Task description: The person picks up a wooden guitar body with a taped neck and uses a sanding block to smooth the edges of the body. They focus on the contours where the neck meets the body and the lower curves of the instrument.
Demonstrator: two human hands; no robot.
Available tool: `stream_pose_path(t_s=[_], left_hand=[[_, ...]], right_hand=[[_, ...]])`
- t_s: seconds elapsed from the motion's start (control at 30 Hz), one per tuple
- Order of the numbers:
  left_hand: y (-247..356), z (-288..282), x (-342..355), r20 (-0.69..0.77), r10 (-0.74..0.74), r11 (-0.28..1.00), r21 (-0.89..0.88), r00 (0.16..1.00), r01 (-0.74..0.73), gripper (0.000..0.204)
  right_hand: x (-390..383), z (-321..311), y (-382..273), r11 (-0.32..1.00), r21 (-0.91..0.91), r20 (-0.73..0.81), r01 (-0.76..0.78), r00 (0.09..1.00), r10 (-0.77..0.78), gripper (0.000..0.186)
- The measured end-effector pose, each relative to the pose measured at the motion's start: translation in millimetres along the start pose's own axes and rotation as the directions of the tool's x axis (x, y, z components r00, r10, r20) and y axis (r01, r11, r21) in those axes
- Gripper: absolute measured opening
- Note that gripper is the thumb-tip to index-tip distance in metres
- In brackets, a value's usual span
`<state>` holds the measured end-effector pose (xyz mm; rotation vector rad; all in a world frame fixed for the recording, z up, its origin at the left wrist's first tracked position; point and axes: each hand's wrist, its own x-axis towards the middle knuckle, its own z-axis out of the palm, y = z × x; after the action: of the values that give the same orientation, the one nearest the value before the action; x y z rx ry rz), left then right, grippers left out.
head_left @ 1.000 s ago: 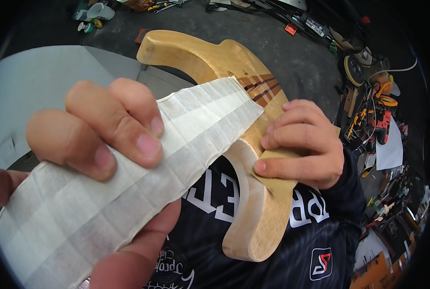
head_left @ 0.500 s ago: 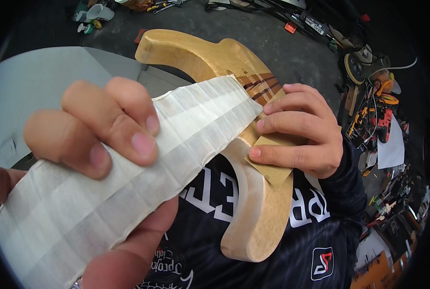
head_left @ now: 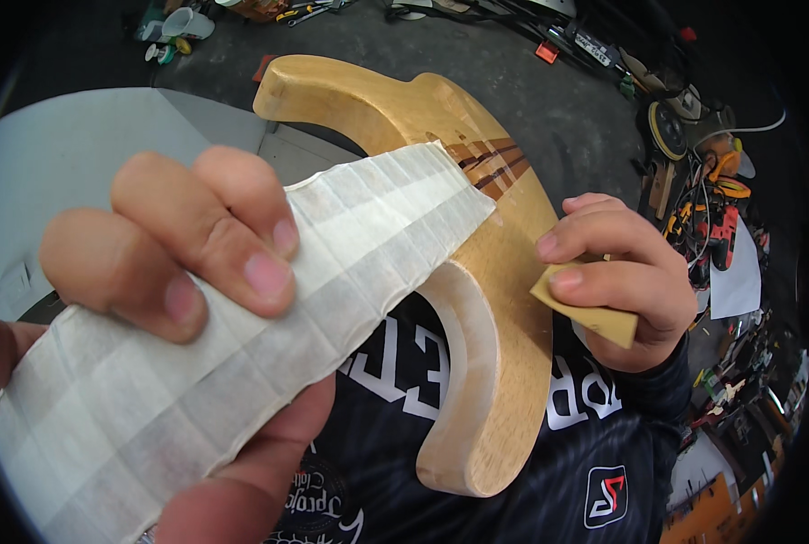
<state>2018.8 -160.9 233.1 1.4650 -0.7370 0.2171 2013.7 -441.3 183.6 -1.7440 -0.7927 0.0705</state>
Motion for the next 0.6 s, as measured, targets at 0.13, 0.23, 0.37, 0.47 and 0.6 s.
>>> stream_pose_path(t_s=[0.13, 0.23, 0.37, 0.47, 0.6], left_hand=[[2.7, 2.3, 0.9, 0.007, -0.033, 0.999, -0.005, 0.999, 0.033, 0.072], [3.9, 2.4, 1.2, 0.021, -0.032, 0.999, 0.003, 0.999, 0.032, 0.073], [2.9, 2.3, 1.1, 0.032, -0.032, 0.999, -0.005, 0.999, 0.032, 0.073], [3.4, 1.2, 2.0, 0.039, -0.04, 0.999, -0.004, 0.998, 0.04, 0.073], [3.7, 1.2, 1.8, 0.016, -0.015, 1.0, 0.004, 1.0, 0.015, 0.072]], right_hand=[[-0.3, -1.7, 2.1, 0.996, -0.041, 0.063, 0.082, 0.995, -0.08, 0.021], [-0.7, 3.0, -5.0, 0.992, -0.01, 0.098, 0.123, 0.988, -0.122, 0.027], [-2.4, 10.4, -10.3, 0.988, -0.031, 0.107, 0.151, 0.983, -0.147, 0.027], [-6.1, 9.1, -12.3, 0.99, -0.068, 0.147, 0.127, 0.982, -0.116, 0.017], [-3.0, 3.0, -10.9, 0.915, -0.342, 0.192, 0.215, 0.969, -0.156, 0.018]])
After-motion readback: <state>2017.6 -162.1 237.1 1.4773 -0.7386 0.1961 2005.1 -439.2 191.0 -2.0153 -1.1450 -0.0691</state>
